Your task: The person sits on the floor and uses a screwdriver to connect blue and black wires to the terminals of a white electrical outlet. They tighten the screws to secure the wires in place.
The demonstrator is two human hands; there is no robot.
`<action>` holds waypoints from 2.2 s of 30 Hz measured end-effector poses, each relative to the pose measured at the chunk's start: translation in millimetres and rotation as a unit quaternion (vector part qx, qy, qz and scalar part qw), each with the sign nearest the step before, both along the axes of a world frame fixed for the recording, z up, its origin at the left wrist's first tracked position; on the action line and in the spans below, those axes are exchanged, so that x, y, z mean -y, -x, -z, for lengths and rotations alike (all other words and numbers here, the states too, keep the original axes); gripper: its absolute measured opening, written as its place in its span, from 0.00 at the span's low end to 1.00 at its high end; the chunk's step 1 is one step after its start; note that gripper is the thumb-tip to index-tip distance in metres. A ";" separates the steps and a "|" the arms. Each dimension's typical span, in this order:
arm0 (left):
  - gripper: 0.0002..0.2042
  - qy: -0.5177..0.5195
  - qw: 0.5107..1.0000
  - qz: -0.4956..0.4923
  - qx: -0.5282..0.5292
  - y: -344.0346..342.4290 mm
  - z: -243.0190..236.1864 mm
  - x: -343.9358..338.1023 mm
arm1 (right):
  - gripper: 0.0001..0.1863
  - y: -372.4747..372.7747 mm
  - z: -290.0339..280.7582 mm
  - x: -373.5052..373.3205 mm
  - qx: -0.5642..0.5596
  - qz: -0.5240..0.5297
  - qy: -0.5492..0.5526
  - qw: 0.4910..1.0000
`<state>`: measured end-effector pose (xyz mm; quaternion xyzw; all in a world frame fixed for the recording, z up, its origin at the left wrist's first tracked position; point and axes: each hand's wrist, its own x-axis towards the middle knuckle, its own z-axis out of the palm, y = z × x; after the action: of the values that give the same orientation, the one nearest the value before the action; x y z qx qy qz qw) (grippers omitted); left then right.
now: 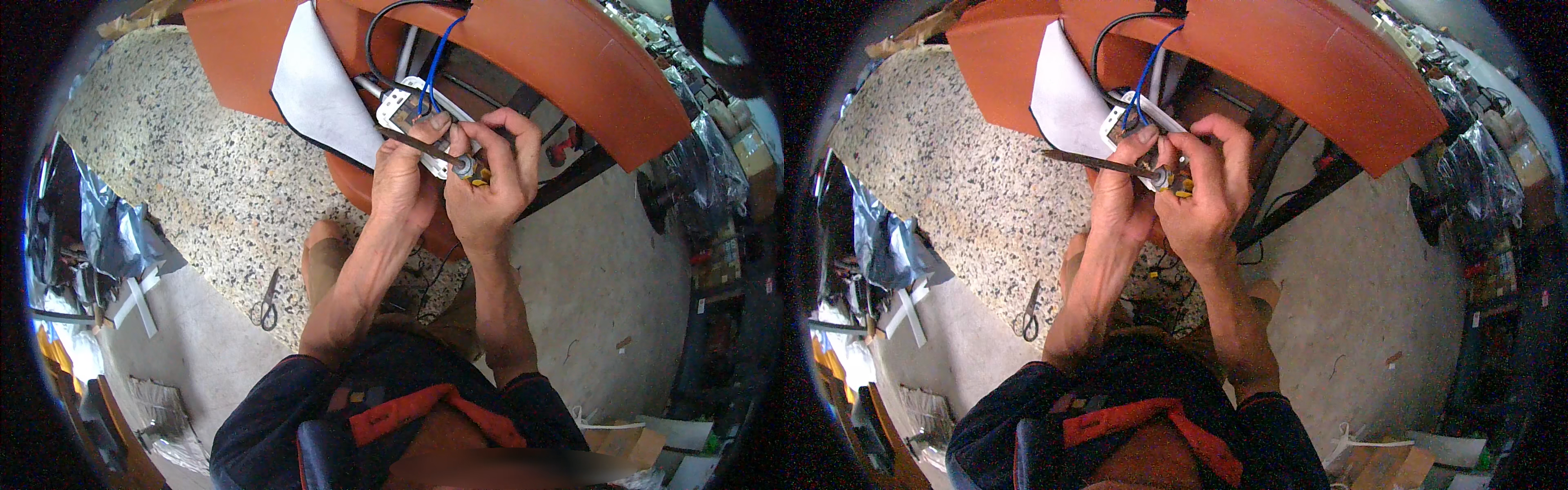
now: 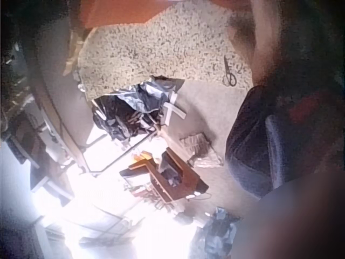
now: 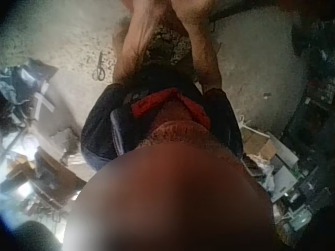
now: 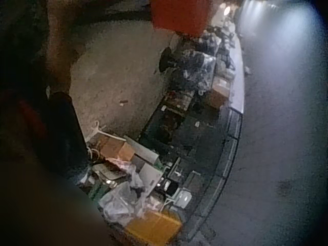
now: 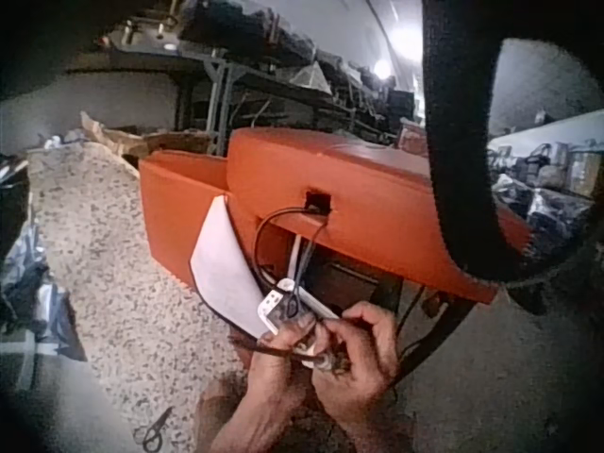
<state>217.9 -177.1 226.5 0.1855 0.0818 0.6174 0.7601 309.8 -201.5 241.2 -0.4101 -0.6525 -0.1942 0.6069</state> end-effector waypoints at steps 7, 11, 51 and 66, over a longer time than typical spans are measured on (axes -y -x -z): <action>0.08 -0.006 1.000 -0.010 -0.009 -0.6 -1.8 1.7 | 0.08 -3.1 -0.6 0.0 -0.023 -0.031 0.008 0.999; 0.08 0.007 1.000 0.001 -0.013 -1.2 -2.5 1.5 | 0.08 -4.9 -0.3 0.2 -0.015 -0.019 0.011 1.000; 0.06 -0.039 0.998 0.046 0.004 2.6 7.3 -5.4 | 0.10 -4.2 -6.5 5.1 0.037 -0.001 -0.036 0.999; 0.07 -0.008 1.000 0.021 -0.016 0.9 -0.7 -0.7 | 0.10 -7.1 -8.3 6.8 0.031 -0.006 -0.003 1.000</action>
<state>217.1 -176.4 227.2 0.2028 0.0847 0.5989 0.7700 316.9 -208.3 249.6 -0.3982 -0.6724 -0.2056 0.5890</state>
